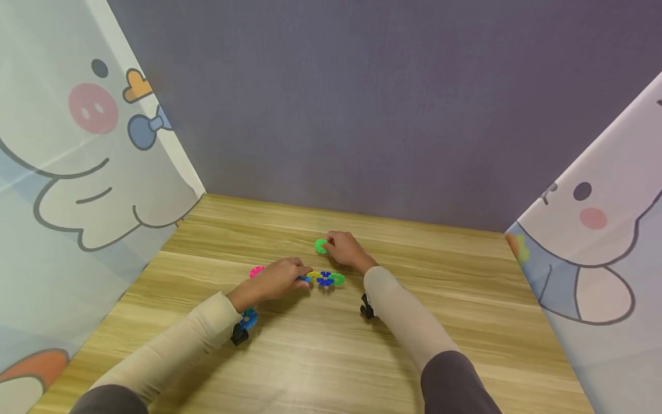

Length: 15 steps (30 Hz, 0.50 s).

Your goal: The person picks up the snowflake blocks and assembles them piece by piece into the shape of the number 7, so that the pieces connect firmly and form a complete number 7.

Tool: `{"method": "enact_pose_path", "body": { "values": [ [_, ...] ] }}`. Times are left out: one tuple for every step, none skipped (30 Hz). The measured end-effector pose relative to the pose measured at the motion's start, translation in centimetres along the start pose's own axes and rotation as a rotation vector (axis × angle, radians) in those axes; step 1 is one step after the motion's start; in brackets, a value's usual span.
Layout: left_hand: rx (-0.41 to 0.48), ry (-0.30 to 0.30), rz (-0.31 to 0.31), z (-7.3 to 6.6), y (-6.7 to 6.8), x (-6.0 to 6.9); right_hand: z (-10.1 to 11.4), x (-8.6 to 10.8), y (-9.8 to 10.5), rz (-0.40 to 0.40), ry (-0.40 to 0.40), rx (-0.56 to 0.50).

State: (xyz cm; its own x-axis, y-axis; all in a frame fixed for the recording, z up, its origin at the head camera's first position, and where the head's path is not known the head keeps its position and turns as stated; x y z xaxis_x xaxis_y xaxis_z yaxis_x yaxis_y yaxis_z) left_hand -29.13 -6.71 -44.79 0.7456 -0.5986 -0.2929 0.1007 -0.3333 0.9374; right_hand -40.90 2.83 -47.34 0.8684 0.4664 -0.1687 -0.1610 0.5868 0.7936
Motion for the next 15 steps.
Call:
{"method": "enact_pose_path", "body": {
  "values": [
    [-0.004,0.001,0.0,0.0,0.0,0.0,0.0,0.2,0.2,0.001,-0.006,-0.012],
    [-0.005,0.003,0.001,0.0,0.0,-0.1,0.1,0.5,0.4,0.005,-0.016,-0.028],
    [-0.007,0.005,0.002,0.0,0.0,-0.1,0.1,0.8,0.6,0.005,-0.023,-0.045],
    [-0.008,0.008,0.004,0.0,0.0,-0.1,0.2,1.1,0.8,0.008,-0.03,-0.06],
    [-0.007,0.01,0.006,-0.1,0.0,-0.1,0.2,1.4,1.0,0.014,-0.038,-0.074],
    [-0.007,0.012,0.007,-0.1,0.0,-0.1,0.2,1.7,1.1,0.019,-0.046,-0.092],
    [-0.005,0.014,0.008,-0.1,-0.1,-0.2,0.2,2.0,1.3,0.022,-0.053,-0.108],
    [-0.004,0.015,0.008,-0.1,0.0,-0.2,0.2,2.2,1.5,0.022,-0.058,-0.127],
    [-0.005,0.016,0.008,-0.2,0.0,-0.2,0.2,2.5,1.7,0.023,-0.065,-0.148],
    [-0.006,0.017,0.008,-0.2,0.0,-0.2,0.1,2.8,1.8,0.026,-0.073,-0.168],
    [-0.009,0.015,0.005,-0.3,0.0,-0.2,0.1,3.1,2.0,0.024,-0.079,-0.187],
    [-0.014,0.014,0.001,-0.3,0.1,-0.2,-0.1,3.3,2.1,0.023,-0.089,-0.21],
    [-0.017,0.015,0.0,-0.3,0.1,-0.2,-0.3,3.6,2.3,0.022,-0.101,-0.227],
    [-0.02,0.015,-0.001,-0.3,0.1,-0.2,-0.4,3.9,2.4,0.019,-0.109,-0.241],
    [-0.021,0.016,-0.002,-0.3,0.2,-0.2,-0.6,4.2,2.6,0.019,-0.118,-0.253]
  ]
}}
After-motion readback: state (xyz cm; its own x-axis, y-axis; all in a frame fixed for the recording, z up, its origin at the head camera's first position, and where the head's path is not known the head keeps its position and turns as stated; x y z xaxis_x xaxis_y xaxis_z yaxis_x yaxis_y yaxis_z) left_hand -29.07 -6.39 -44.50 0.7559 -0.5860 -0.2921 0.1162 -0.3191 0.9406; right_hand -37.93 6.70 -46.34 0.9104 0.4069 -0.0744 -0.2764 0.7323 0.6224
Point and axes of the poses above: each hand's wrist, its own x-axis away from the middle knuckle, its own y-axis out of the back of the hand, z = x × y, the point moved 10 cm from there along -x, towards the middle knuckle, and after that the axes turned 11 degrees about -z, right-handed, at the moved point
